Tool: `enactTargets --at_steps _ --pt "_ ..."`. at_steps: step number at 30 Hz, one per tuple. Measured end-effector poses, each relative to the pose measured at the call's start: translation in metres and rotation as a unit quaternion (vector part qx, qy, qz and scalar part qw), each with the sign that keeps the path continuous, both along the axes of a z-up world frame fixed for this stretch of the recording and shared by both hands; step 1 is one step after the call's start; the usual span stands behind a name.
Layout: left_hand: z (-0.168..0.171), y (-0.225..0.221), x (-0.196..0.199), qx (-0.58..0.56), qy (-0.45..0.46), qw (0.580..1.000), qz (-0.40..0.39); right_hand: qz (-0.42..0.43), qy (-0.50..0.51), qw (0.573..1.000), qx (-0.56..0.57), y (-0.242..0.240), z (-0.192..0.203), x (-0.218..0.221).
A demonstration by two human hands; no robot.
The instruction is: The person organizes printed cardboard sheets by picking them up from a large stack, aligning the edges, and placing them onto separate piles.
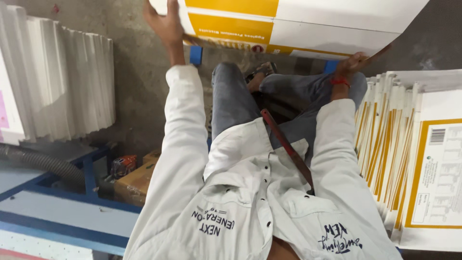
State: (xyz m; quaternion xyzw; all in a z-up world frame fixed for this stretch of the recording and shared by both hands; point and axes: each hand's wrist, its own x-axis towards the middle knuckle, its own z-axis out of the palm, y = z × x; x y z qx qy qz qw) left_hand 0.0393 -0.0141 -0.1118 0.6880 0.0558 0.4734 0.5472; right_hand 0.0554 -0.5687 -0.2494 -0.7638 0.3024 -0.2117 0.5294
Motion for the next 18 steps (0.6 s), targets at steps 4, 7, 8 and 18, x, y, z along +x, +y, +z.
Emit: enactTargets --at_steps 4,7,8,18 --pt "0.001 -0.024 -0.022 -0.060 0.039 0.997 -0.008 0.008 0.053 0.993 -0.101 -0.024 -0.001 0.003" --pt "-0.001 -0.043 -0.031 -0.055 0.028 0.998 -0.010 0.051 0.028 0.978 -0.201 -0.039 0.009 0.016" --pt "0.001 -0.044 -0.026 -0.061 0.018 0.998 -0.010 0.066 0.015 0.971 -0.229 -0.039 0.016 0.028" --pt "0.094 -0.079 -0.069 0.181 0.076 0.970 0.145 0.342 -0.001 0.939 0.037 -0.002 0.173 -0.133"
